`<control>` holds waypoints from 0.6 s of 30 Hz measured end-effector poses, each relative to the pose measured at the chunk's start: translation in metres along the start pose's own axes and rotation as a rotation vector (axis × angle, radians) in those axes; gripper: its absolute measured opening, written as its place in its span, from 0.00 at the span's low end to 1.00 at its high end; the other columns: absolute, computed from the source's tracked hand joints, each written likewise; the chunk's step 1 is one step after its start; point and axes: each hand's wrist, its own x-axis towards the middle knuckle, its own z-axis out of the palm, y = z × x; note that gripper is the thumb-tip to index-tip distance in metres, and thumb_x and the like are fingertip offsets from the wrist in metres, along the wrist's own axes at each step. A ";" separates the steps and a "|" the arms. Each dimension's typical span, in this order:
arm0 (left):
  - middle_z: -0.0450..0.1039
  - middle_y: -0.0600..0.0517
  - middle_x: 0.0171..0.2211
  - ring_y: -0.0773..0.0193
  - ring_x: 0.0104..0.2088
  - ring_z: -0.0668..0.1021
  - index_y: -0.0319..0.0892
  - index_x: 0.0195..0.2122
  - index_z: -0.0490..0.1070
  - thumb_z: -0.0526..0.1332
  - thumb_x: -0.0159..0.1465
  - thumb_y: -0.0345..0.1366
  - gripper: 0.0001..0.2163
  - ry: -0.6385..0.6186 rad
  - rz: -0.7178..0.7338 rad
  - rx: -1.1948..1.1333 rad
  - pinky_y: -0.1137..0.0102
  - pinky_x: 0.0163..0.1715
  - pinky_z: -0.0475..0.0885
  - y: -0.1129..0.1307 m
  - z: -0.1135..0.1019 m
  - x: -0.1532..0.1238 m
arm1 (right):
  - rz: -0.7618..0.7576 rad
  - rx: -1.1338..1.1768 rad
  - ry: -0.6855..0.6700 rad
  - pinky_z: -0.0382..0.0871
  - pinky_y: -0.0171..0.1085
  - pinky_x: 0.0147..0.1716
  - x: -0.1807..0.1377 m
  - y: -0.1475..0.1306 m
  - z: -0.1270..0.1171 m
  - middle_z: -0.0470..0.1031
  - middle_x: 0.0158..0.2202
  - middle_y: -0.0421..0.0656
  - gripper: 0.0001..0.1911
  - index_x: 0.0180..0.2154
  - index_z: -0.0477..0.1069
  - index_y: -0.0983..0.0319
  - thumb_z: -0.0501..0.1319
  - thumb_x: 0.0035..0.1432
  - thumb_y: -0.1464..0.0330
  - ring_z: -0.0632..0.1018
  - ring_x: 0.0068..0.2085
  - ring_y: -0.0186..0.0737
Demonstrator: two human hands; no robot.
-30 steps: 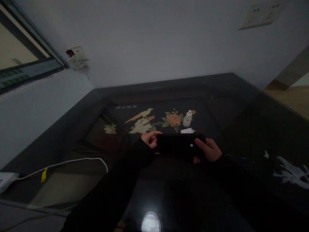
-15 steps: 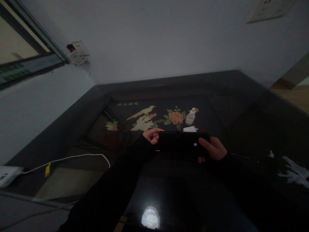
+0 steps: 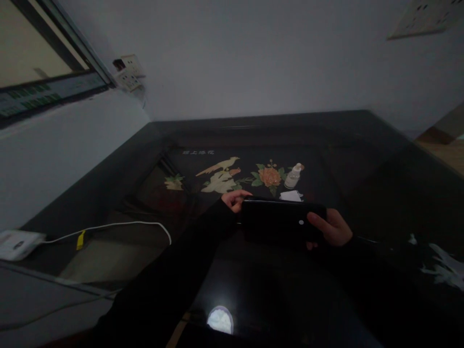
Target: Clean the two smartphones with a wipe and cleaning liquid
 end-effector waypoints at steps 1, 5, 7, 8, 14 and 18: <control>0.60 0.59 0.16 0.77 0.15 0.58 0.35 0.39 0.67 0.59 0.52 0.51 0.23 -0.007 -0.007 -0.029 0.79 0.16 0.51 0.000 0.000 0.000 | -0.008 -0.023 0.009 0.55 0.29 0.07 0.000 0.000 0.000 0.67 0.08 0.44 0.25 0.15 0.67 0.64 0.57 0.48 0.50 0.66 0.09 0.33; 0.68 0.55 0.20 0.74 0.18 0.67 0.36 0.39 0.67 0.61 0.50 0.51 0.23 -0.044 -0.036 -0.102 0.79 0.18 0.59 0.004 0.000 -0.001 | 0.012 -0.050 0.042 0.53 0.30 0.06 0.002 0.005 0.000 0.65 0.07 0.44 0.27 0.12 0.65 0.63 0.55 0.51 0.51 0.64 0.09 0.33; 0.70 0.53 0.22 0.71 0.21 0.71 0.37 0.41 0.68 0.61 0.52 0.49 0.22 -0.017 -0.045 -0.117 0.77 0.22 0.64 0.009 0.003 -0.002 | 0.035 -0.018 0.072 0.51 0.31 0.06 0.005 0.006 0.000 0.63 0.06 0.43 0.28 0.11 0.64 0.63 0.54 0.51 0.50 0.63 0.08 0.32; 0.72 0.52 0.24 0.70 0.23 0.72 0.37 0.42 0.68 0.60 0.53 0.48 0.21 0.000 -0.051 -0.134 0.76 0.24 0.65 0.013 0.005 -0.003 | 0.045 -0.006 0.093 0.50 0.30 0.05 0.006 0.006 0.000 0.62 0.06 0.43 0.29 0.10 0.63 0.62 0.53 0.51 0.49 0.62 0.08 0.31; 0.74 0.46 0.37 0.61 0.37 0.76 0.41 0.54 0.61 0.54 0.59 0.45 0.23 -0.021 -0.031 -0.313 0.69 0.36 0.69 0.030 0.013 -0.008 | 0.121 0.022 0.244 0.48 0.30 0.04 0.010 0.003 -0.002 0.58 0.04 0.43 0.32 0.08 0.58 0.60 0.51 0.48 0.44 0.58 0.07 0.29; 0.64 0.39 0.52 0.51 0.50 0.69 0.41 0.60 0.50 0.62 0.50 0.49 0.38 -0.183 0.100 -0.237 0.65 0.41 0.68 0.021 0.008 -0.003 | 0.108 0.013 0.246 0.49 0.30 0.04 0.011 0.005 -0.001 0.58 0.04 0.41 0.33 0.09 0.58 0.61 0.48 0.48 0.42 0.58 0.07 0.30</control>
